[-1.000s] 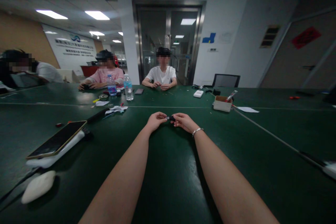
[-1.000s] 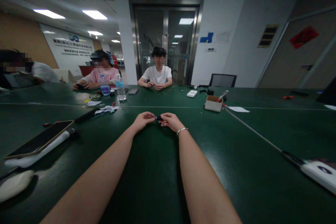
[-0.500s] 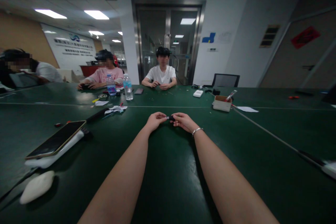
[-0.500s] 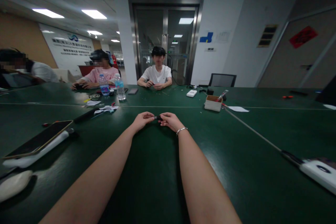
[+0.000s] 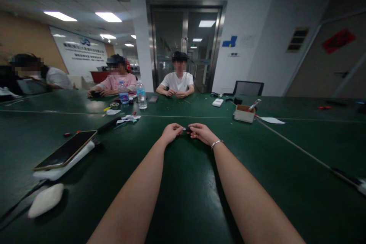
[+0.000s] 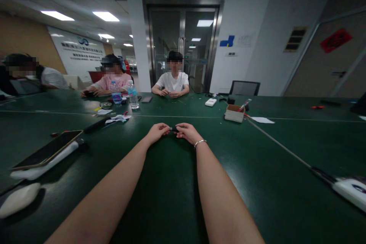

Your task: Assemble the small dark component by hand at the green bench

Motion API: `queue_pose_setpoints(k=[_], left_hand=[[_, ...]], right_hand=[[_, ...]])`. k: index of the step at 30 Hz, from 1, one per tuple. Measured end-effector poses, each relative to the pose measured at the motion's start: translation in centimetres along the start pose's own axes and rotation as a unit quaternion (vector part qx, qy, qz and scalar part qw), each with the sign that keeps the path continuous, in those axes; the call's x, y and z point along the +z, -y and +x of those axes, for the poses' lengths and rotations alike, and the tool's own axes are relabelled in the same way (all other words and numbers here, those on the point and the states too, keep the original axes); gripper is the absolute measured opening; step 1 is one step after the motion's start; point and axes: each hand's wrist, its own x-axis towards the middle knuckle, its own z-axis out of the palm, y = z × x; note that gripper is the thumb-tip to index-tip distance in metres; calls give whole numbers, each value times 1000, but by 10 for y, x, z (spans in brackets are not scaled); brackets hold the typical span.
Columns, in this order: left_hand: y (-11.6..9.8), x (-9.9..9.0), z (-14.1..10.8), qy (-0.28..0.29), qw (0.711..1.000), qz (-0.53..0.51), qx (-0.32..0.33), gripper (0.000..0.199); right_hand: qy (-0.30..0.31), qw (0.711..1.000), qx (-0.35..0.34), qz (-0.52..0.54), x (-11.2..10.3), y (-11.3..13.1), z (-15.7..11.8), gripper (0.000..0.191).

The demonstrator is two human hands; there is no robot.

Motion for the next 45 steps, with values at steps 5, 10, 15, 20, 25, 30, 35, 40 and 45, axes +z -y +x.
queue_pose_setpoints(k=[5,10,15,20,25,30,35,40,45], left_hand=[[1,0,0,-4,999,34,0,28],[0,-2,-1,-20,997,69,6,33],[1,-1,0,-18,999,38,6,31],[5,1,2,-22,999,34,11,26],[5,0,2,-18,999,42,3,28],[2,-1,-1,-3,999,50,19,28],[0,-1,-2,-2,998,54,15,26],[0,-4,-2,-13,996,85,15,29],[-1,-4,-3,-24,997,74,19,31]], right_hand=[[4,1000,0,-3,1,1,-1,16],[3,1000,3,-11,1,2,-2,18],[5,1000,1,-15,1,2,-3,19],[5,1000,0,-28,2,3,-3,19],[2,1000,-2,-23,1,2,-3,20],[0,1000,-1,-9,2,3,-3,17],[-7,1000,-1,-10,3,3,-4,18],[-3,1000,-4,-15,1,1,-3,19],[-1,1000,-8,-15,0,0,-1,19]])
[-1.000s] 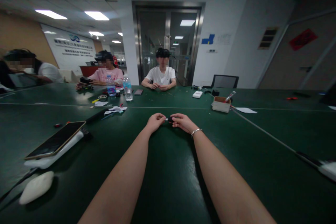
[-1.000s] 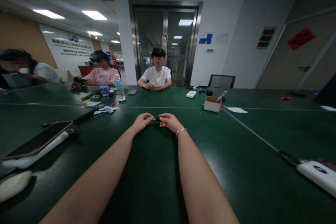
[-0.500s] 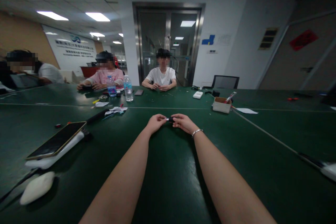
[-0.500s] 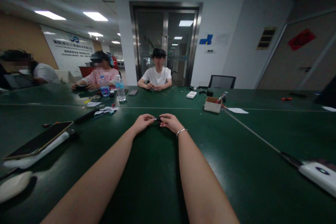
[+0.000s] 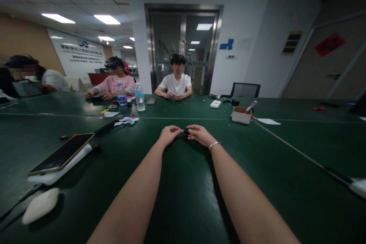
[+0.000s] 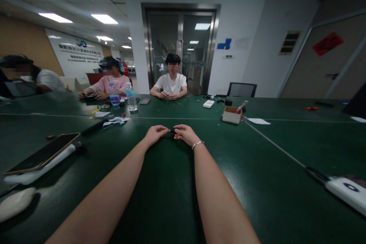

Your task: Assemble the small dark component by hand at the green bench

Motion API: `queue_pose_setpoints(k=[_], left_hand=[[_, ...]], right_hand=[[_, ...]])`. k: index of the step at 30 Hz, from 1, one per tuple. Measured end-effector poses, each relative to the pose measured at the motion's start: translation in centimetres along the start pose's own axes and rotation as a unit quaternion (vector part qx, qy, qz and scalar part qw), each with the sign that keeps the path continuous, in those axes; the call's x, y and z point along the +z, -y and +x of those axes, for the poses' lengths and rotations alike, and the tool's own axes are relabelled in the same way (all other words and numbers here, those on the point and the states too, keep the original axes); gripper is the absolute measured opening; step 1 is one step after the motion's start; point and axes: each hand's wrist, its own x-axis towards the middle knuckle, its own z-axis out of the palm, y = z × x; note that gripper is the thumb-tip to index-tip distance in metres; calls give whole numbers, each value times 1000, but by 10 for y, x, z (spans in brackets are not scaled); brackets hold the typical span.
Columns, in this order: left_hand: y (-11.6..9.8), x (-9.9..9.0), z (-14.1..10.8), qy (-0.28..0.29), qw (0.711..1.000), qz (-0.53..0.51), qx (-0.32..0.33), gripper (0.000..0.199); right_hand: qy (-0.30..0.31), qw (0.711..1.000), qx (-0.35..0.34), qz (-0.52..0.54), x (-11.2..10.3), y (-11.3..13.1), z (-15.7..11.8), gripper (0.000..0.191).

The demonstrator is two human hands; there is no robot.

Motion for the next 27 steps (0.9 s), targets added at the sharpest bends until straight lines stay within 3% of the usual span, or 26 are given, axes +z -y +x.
queue_pose_setpoints(k=[16,27], left_hand=[[2,2,1,19,997,-68,-8,30],[1,1,3,28,999,-40,-12,31]], right_hand=[[-5,1000,6,5,0,2,0,18],[-16,1000,17,5,2,3,-1,17]])
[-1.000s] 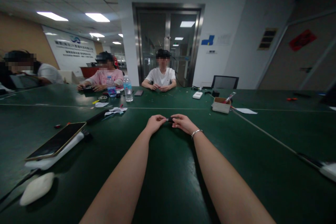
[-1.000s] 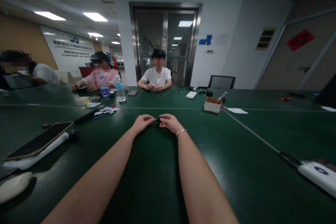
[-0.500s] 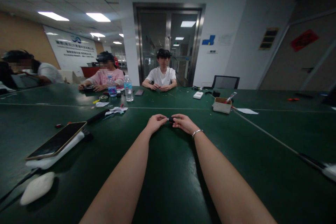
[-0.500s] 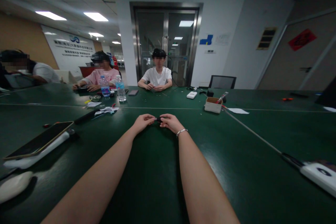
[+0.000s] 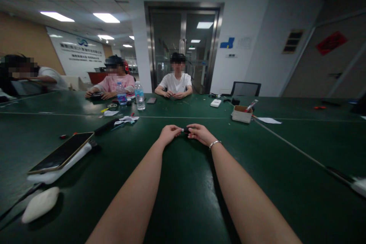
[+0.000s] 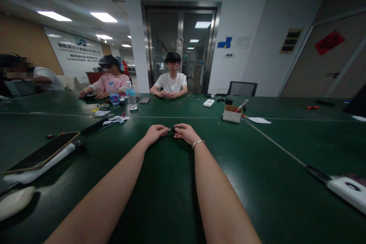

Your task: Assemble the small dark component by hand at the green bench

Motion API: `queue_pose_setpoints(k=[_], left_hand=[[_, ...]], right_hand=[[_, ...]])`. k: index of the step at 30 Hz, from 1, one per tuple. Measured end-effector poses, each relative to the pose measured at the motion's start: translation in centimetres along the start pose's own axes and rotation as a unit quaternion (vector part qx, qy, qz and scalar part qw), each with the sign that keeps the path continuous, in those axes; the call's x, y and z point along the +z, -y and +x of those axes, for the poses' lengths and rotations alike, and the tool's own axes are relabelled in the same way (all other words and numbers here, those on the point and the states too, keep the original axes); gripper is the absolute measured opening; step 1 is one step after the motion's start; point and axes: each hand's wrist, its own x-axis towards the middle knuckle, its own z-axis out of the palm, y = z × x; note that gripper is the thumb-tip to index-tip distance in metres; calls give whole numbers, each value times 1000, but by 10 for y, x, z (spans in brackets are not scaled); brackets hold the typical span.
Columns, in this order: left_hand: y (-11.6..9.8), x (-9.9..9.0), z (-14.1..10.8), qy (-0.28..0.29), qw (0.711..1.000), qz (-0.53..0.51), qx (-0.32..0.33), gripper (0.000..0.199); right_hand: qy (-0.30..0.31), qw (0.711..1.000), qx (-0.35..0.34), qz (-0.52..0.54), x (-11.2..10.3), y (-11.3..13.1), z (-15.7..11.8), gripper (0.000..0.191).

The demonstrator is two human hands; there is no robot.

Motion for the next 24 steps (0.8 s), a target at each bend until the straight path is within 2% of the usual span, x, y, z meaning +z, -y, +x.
queue_pose_setpoints(k=[24], left_hand=[[5,2,6,11,998,50,-44,48]], right_hand=[[33,999,-11,9,-3,-2,1,22]])
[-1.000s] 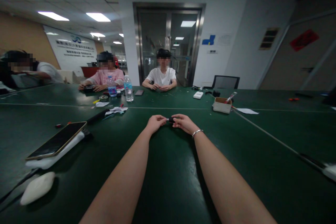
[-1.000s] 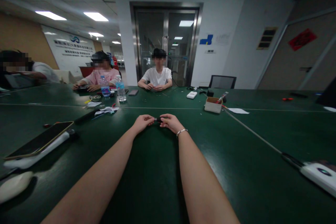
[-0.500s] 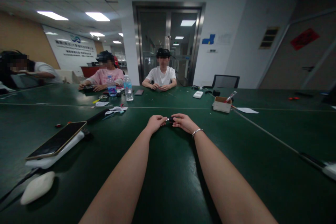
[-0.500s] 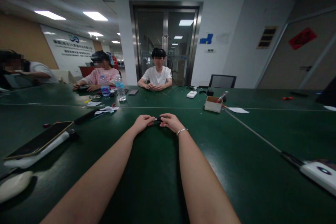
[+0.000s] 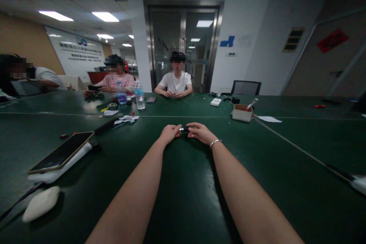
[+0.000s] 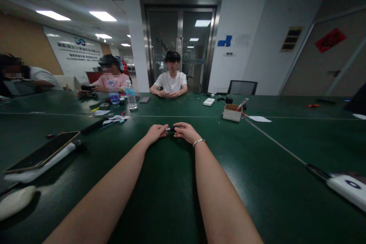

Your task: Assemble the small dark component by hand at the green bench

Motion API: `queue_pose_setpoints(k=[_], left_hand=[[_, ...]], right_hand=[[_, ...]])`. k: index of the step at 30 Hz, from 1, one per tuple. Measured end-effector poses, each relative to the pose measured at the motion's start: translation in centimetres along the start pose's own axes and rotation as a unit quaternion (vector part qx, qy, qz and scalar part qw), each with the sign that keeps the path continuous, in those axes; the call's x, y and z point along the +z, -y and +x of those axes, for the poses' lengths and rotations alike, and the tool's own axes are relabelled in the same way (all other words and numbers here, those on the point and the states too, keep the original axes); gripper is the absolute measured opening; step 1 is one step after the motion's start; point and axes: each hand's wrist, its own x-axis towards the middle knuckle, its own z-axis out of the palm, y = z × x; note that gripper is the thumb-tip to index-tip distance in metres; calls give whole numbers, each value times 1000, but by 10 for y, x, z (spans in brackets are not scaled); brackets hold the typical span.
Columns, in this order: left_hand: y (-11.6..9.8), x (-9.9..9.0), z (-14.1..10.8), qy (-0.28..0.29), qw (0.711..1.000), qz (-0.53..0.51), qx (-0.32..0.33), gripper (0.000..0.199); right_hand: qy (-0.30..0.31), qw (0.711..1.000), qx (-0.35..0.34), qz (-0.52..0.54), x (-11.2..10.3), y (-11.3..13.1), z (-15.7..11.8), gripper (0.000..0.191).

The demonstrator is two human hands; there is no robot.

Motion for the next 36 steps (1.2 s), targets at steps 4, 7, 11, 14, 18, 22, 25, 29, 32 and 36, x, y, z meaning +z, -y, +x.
queue_pose_setpoints(k=[4,7,11,14,18,22,25,29,32,36], left_hand=[[0,0,0,5,1000,1,7,45],[-1,-1,-3,0,1000,9,24,39],[-5,-1,-7,-6,999,-10,47,30],[-9,0,-10,-9,996,-55,70,24],[-12,1,-12,-12,994,-71,78,24],[-11,1,-11,-4,996,-58,62,27],[-9,2,-8,2,996,-75,40,28],[-8,3,-7,0,993,-107,40,27],[-9,2,-8,4,994,-93,61,28],[-10,2,-7,11,995,-85,42,33]], right_hand=[[-5,1000,5,2,1,1,0,19],[-17,1000,9,3,2,1,0,15],[-21,1000,13,8,3,1,1,12],[-17,1000,10,5,2,0,2,9],[-13,1000,10,-7,2,-1,3,8],[-18,1000,8,-9,3,-1,2,8],[-24,1000,7,-6,5,0,2,7],[-20,1000,7,-5,5,0,1,7],[-16,1000,8,-9,4,0,1,7],[-13,1000,7,-11,4,-1,2,8]])
